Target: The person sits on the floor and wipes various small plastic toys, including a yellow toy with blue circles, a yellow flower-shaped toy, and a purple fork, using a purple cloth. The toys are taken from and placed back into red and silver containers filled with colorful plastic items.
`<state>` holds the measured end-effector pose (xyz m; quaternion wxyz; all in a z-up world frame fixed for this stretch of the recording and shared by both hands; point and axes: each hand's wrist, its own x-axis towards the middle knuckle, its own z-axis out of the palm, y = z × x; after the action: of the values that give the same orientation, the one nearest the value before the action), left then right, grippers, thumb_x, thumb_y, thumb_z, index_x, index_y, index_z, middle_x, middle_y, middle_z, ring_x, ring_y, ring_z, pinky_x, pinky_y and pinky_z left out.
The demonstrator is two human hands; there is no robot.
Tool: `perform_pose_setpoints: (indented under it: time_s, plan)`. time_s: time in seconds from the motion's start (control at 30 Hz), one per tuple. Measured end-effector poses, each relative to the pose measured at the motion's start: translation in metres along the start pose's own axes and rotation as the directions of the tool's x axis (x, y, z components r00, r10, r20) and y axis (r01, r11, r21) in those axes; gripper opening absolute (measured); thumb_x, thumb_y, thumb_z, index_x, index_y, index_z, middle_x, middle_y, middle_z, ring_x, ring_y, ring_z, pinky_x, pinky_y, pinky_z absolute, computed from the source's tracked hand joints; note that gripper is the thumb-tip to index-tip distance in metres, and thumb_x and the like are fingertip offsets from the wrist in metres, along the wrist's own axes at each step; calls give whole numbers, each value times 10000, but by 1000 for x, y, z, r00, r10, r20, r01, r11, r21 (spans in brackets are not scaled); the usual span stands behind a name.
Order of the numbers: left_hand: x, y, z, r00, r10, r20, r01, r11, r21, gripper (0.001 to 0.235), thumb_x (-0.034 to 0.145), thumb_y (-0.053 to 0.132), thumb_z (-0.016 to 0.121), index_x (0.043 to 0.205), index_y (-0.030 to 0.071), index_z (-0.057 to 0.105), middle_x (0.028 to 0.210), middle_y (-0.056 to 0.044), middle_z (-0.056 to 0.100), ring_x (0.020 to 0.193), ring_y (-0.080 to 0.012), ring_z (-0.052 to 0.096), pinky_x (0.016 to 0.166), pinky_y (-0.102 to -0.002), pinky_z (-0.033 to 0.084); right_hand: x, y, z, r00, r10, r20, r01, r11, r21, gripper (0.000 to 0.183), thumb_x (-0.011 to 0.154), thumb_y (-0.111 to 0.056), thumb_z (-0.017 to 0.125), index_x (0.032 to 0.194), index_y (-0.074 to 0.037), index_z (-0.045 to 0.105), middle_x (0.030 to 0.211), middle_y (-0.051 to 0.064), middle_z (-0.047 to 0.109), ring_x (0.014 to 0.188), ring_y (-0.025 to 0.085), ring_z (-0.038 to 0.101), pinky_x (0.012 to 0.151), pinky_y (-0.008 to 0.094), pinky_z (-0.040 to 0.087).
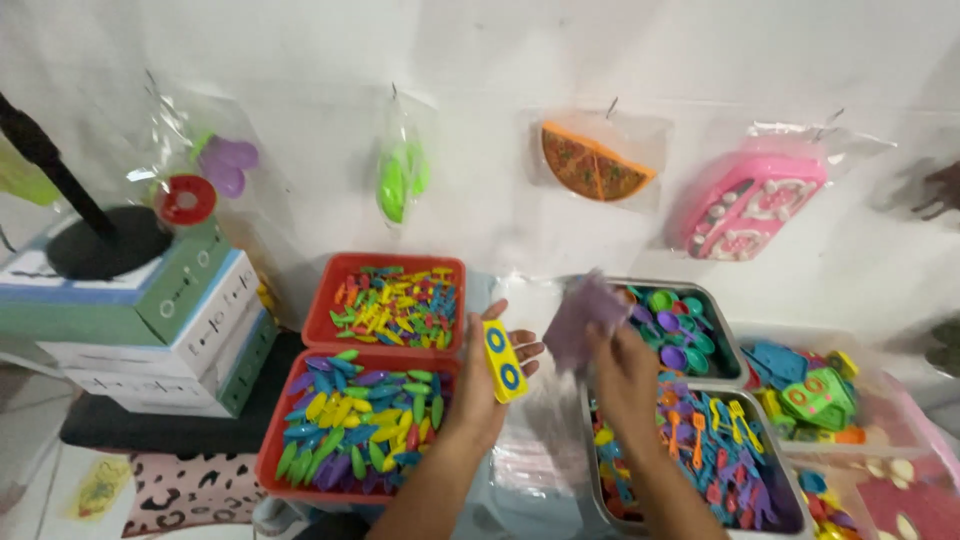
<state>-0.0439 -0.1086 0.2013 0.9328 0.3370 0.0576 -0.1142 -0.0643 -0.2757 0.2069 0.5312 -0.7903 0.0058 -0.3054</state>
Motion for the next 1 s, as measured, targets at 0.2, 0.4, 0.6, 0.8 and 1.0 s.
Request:
perform_pose_setpoints:
  time_s: [0.2,0.4,0.6,0.8,1.0]
  plan:
    - [1,-2,21,1000,7,-3,-7,998,58,695,941,584,417,1432,109,551,1143,-142,653,1138,-207,562,922,-316,431,-68,-30,17,836,-335,434,340,938,68,552,936,-61,553,1470,49,464,1578,238,466,1477,370,458,1190,442,372]
    - [-12,-34,3,963,209,168,-226,970,89,706,1010,549,252,1516,71,367,1358,-189,576,1280,-324,581,1089,-448,470,-57,-20,22,851,-232,471,226,972,70,634,902,-17,493,1527,24,396,1630,244,382,1512,382,396,1199,434,363]
    - [-5,-27,-3,942,164,294,-240,939,246,835,932,702,182,1525,147,378,1283,-167,587,1240,-328,594,985,-516,547,-61,-14,20,874,-253,415,253,966,55,607,864,26,501,1467,77,452,1531,259,518,1396,373,564,1112,396,493]
    - [-10,-36,-16,907,197,373,-231,972,49,934,915,700,398,1629,130,199,1309,-202,602,1157,-313,671,945,-389,601,-73,-20,17,780,-442,444,407,896,177,634,766,43,550,1396,100,519,1530,292,495,1483,429,452,1246,513,352]
    - [-14,-34,-11,934,127,334,-209,953,221,911,911,733,288,1635,188,196,1383,-188,548,1228,-277,587,997,-420,496,-71,-17,26,869,-321,376,278,946,165,706,778,17,476,1479,83,441,1582,272,451,1519,401,411,1247,483,341]
